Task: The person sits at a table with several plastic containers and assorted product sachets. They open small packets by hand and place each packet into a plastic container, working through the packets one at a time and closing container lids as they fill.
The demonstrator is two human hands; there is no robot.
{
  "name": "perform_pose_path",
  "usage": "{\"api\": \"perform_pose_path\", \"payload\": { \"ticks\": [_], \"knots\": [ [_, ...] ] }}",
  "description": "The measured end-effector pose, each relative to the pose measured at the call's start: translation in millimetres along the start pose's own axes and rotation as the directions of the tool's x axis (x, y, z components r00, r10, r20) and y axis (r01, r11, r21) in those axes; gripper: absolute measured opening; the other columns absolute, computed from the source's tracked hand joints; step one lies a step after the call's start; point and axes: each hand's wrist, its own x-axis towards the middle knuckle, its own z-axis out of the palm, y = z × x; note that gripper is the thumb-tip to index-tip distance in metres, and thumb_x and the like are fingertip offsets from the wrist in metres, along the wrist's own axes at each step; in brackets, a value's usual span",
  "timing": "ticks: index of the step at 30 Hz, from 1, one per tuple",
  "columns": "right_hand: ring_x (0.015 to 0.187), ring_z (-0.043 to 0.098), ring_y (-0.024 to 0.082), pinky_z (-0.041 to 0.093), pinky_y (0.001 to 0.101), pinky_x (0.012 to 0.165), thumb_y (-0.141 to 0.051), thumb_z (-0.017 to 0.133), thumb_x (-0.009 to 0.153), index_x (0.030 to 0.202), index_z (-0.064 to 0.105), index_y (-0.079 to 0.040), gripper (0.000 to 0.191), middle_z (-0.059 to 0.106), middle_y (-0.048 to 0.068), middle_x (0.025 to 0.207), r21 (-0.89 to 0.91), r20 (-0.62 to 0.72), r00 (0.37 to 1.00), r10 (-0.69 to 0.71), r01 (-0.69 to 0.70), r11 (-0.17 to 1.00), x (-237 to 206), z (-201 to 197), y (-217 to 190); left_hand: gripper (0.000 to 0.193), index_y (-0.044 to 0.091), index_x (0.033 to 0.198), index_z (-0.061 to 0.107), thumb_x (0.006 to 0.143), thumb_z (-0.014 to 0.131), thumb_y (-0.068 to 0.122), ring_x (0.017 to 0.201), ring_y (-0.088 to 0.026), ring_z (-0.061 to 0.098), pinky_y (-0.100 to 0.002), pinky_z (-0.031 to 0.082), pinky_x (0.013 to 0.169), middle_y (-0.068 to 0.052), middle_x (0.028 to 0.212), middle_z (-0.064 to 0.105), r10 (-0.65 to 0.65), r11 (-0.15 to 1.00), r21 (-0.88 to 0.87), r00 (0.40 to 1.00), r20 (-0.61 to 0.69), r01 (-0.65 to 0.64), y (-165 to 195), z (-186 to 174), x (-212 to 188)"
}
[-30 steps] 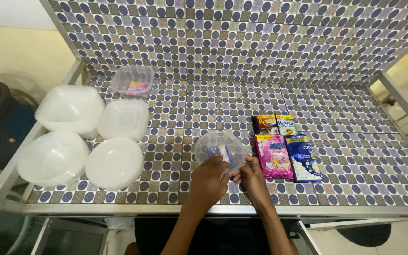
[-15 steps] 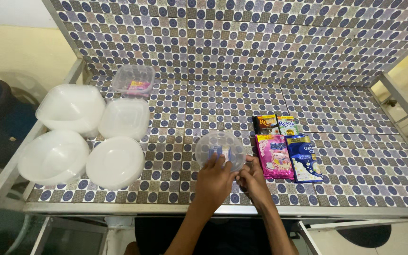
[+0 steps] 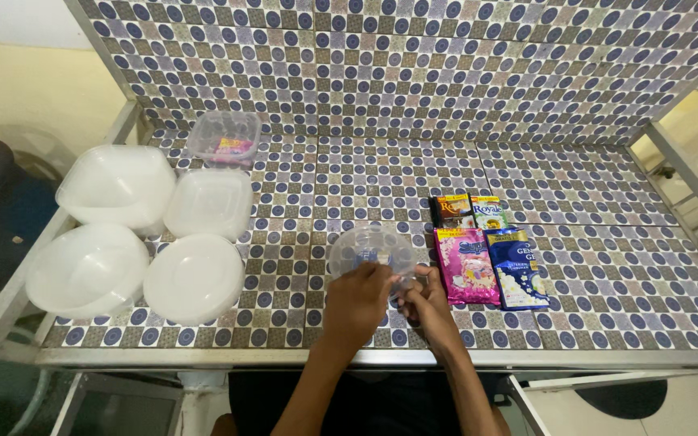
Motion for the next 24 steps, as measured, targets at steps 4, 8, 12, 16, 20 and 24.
{"api": "perform_pose_path", "payload": {
  "ticks": [4, 8, 12, 16, 20, 24],
  "knots": [
    [0.062, 0.055, 0.013, 0.041, 0.0257, 0.055, -0.006, 0.053, 0.095, 0.123, 0.047, -0.006, 0.029, 0.062, 0.007, 0.078, -0.002, -0.021, 1.000, -0.017, 0.017, 1.000, 1, 2, -1, 0.014, 0.006, 0.099, 0.068, 0.089, 0.072, 0.015, 0.094, -0.037, 0.072, -0.046, 0.057, 0.073, -0.015, 0.102, 0.070, 0.182, 0.983, 0.041, 0.981, -0.063, -0.180, -4, -6, -5],
    [0.066, 0.059, 0.014, 0.047, 0.0270, 0.063, -0.012, 0.045, 0.101, 0.119, 0.049, -0.002, 0.021, 0.069, 0.010, 0.082, 0.028, -0.035, 0.999, -0.018, 0.019, 0.999, 2, 3, -1, 0.018, 0.006, 0.101, 0.070, 0.087, 0.075, 0.016, 0.099, -0.036, 0.071, -0.046, 0.058, 0.078, -0.015, 0.108, 0.070, 0.144, 0.989, 0.016, 0.989, 0.026, -0.145, -13, -9, -8],
    [0.068, 0.061, 0.014, 0.049, 0.0277, 0.065, -0.011, 0.046, 0.100, 0.130, 0.048, -0.002, 0.031, 0.066, 0.009, 0.082, 0.035, -0.024, 0.999, -0.022, 0.023, 0.999, 3, 1, 0, 0.023, 0.004, 0.099, 0.070, 0.081, 0.078, 0.016, 0.105, -0.039, 0.069, -0.048, 0.057, 0.083, -0.017, 0.112, 0.069, 0.082, 0.996, -0.020, 0.997, -0.008, -0.082, -12, 1, -11],
    [0.067, 0.060, 0.014, 0.049, 0.0277, 0.061, -0.008, 0.050, 0.095, 0.140, 0.044, -0.005, 0.045, 0.068, 0.006, 0.086, -0.011, 0.009, 0.999, -0.039, 0.039, 0.999, 4, 0, -1, 0.025, 0.004, 0.103, 0.071, 0.083, 0.077, 0.017, 0.118, -0.043, 0.063, -0.051, 0.052, 0.099, -0.019, 0.121, 0.068, 0.080, 0.994, 0.083, 0.994, -0.078, -0.073, -7, 22, -13],
    [0.061, 0.058, 0.012, 0.044, 0.0253, 0.053, -0.010, 0.052, 0.094, 0.142, 0.047, -0.008, 0.047, 0.063, 0.004, 0.078, -0.047, -0.004, 1.000, -0.017, 0.017, 0.999, 2, -1, -5, 0.034, 0.001, 0.114, 0.068, 0.085, 0.074, 0.018, 0.128, -0.046, 0.057, -0.052, 0.044, 0.108, -0.025, 0.131, 0.063, 0.117, 0.974, 0.193, 0.993, 0.001, -0.115, -6, 41, -11],
    [0.058, 0.057, 0.011, 0.038, 0.0231, 0.047, -0.011, 0.049, 0.095, 0.141, 0.049, -0.007, 0.045, 0.061, 0.004, 0.073, -0.031, -0.005, 1.000, 0.008, -0.008, 0.999, -2, -1, -7, 0.034, -0.001, 0.117, 0.064, 0.090, 0.073, 0.018, 0.129, -0.045, 0.055, -0.051, 0.043, 0.111, -0.028, 0.133, 0.061, 0.148, 0.944, 0.297, 0.989, 0.006, -0.143, -6, 50, -11]
  ]
}}
